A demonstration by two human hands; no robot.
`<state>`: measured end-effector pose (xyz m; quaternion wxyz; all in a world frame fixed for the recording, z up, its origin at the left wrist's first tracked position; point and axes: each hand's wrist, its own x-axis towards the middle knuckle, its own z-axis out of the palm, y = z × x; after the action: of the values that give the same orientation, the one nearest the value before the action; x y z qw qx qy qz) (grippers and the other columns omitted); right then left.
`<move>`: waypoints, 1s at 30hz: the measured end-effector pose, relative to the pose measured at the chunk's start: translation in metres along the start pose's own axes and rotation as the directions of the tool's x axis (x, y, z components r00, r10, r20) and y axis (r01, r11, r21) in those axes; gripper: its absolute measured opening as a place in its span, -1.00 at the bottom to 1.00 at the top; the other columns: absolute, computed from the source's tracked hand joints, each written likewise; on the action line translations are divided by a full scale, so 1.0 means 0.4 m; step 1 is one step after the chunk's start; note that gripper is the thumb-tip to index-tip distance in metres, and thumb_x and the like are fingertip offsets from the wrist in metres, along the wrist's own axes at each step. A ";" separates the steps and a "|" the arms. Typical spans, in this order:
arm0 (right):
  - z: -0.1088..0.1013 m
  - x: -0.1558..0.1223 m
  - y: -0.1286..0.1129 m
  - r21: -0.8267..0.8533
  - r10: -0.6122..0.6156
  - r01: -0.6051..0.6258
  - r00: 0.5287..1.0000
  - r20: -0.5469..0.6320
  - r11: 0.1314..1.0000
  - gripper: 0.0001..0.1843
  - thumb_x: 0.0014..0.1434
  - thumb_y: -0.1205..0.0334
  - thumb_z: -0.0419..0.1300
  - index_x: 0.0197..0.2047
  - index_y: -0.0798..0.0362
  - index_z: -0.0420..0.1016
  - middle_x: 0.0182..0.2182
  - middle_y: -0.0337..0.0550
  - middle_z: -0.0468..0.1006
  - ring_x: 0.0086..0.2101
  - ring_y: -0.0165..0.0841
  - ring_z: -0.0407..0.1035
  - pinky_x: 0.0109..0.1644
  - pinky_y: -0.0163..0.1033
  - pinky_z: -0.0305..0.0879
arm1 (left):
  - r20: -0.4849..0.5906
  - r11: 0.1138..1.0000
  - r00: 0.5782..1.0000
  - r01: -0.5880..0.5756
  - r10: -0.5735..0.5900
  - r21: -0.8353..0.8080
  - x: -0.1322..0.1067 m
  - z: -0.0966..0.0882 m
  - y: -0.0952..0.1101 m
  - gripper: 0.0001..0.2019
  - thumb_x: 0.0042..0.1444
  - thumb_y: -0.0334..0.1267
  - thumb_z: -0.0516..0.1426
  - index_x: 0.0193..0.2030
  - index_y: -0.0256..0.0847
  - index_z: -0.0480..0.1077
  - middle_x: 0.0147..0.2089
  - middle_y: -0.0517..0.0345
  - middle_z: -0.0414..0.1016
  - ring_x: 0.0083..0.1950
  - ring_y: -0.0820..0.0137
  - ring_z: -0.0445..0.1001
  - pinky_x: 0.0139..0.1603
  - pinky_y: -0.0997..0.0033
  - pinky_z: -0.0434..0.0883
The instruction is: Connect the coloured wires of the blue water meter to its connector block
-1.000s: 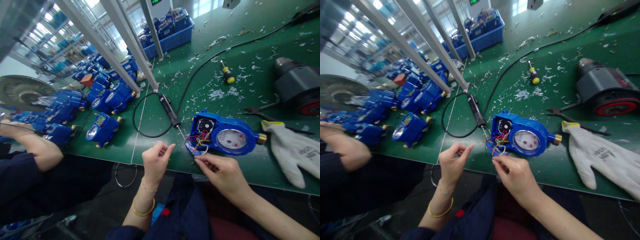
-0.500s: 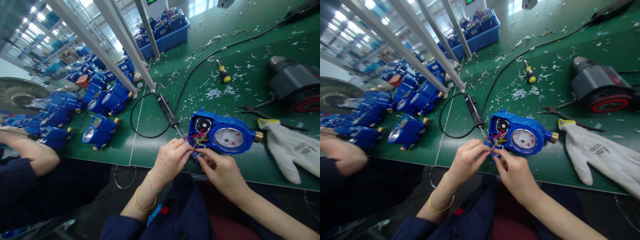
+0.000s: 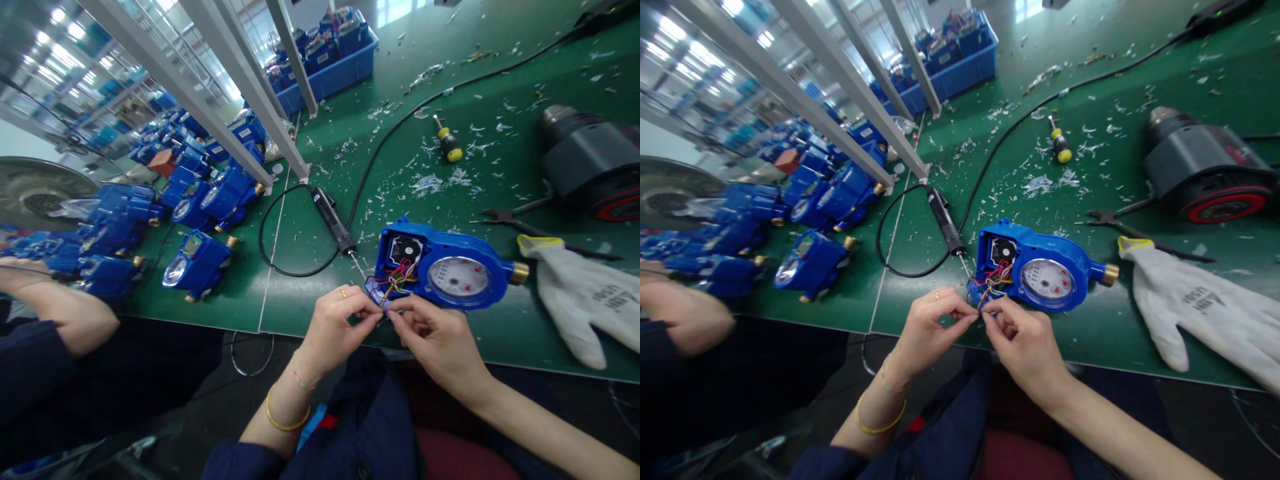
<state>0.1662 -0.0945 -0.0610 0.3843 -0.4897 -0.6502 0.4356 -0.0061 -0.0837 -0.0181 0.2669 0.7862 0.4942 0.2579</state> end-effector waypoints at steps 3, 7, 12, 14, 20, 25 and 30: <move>-0.001 0.000 -0.004 -0.193 -0.243 0.221 0.964 -0.105 0.956 -0.84 0.17 0.34 0.11 -0.31 0.22 0.50 -0.68 -0.34 0.16 -0.64 -0.83 0.02 -0.50 -0.66 -0.06 | 0.039 0.997 0.996 0.083 -0.082 -0.006 -0.002 0.005 0.007 -0.91 0.12 -0.44 0.20 -0.41 -0.30 0.43 -0.43 0.21 0.39 -0.36 0.54 0.31 -0.32 0.51 0.22; -0.009 0.002 -0.003 -0.354 -0.384 0.322 0.915 -0.121 0.878 -0.90 0.12 0.39 0.16 -0.29 0.17 0.51 -0.63 -0.35 0.22 -0.61 -0.84 0.04 -0.43 -0.64 -0.03 | 0.087 0.968 0.974 0.217 -0.207 -0.122 0.001 0.003 0.008 -0.94 0.14 -0.38 0.19 -0.32 -0.30 0.50 -0.42 0.19 0.39 -0.37 0.53 0.31 -0.32 0.51 0.24; -0.012 -0.002 -0.002 -0.365 -0.374 0.306 0.918 -0.130 0.879 -0.91 0.11 0.39 0.18 -0.30 0.18 0.50 -0.67 -0.36 0.14 -0.62 -0.83 0.00 -0.45 -0.62 -0.07 | 0.176 0.899 0.946 0.316 -0.273 -0.303 0.004 -0.004 -0.001 -0.90 0.13 -0.38 0.17 -0.26 -0.36 0.51 -0.37 0.15 0.41 -0.35 0.53 0.33 -0.30 0.53 0.30; -0.010 -0.002 -0.003 -0.377 -0.376 0.304 0.917 -0.135 0.875 -0.91 0.11 0.38 0.18 -0.31 0.20 0.51 -0.67 -0.36 0.13 -0.63 -0.84 -0.01 -0.45 -0.63 -0.08 | 0.210 0.871 0.932 0.355 -0.297 -0.341 0.004 -0.005 -0.004 -0.88 0.14 -0.36 0.17 -0.24 -0.37 0.51 -0.34 0.13 0.44 -0.33 0.52 0.33 -0.30 0.53 0.30; -0.007 -0.002 0.002 -0.391 -0.386 0.309 0.913 -0.135 0.867 -0.90 0.11 0.39 0.18 -0.30 0.18 0.52 -0.64 -0.36 0.19 -0.61 -0.86 0.02 -0.43 -0.65 -0.06 | 0.275 0.767 0.891 0.451 -0.360 -0.457 0.003 -0.001 -0.013 -0.84 0.16 -0.29 0.19 -0.23 -0.37 0.51 -0.25 0.06 0.51 -0.26 0.48 0.41 -0.28 0.53 0.34; -0.007 -0.010 0.006 -0.382 -0.390 0.324 0.914 -0.110 0.865 -0.89 0.12 0.40 0.16 -0.30 0.17 0.53 -0.59 -0.34 0.29 -0.59 -0.85 0.07 -0.42 -0.64 -0.02 | 0.373 0.620 0.839 0.543 -0.395 -0.566 0.004 0.010 -0.020 -0.76 0.10 -0.21 0.24 -0.27 -0.43 0.49 -0.32 0.05 0.47 -0.44 0.59 0.27 -0.44 0.58 0.19; -0.010 -0.008 -0.003 -0.379 -0.399 0.331 0.910 -0.115 0.864 -0.88 0.11 0.43 0.16 -0.29 0.16 0.52 -0.54 -0.35 0.34 -0.56 -0.85 0.11 -0.39 -0.65 0.01 | 0.408 0.552 0.828 0.561 -0.385 -0.617 0.009 0.018 -0.020 -0.69 0.05 -0.15 0.29 -0.31 -0.45 0.46 -0.39 0.08 0.41 -0.45 0.62 0.21 -0.45 0.59 0.09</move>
<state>0.1704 -0.0970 -0.0588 0.4263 -0.4571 -0.7588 0.1830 -0.0051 -0.0787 -0.0284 0.6642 0.4788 0.5141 0.2556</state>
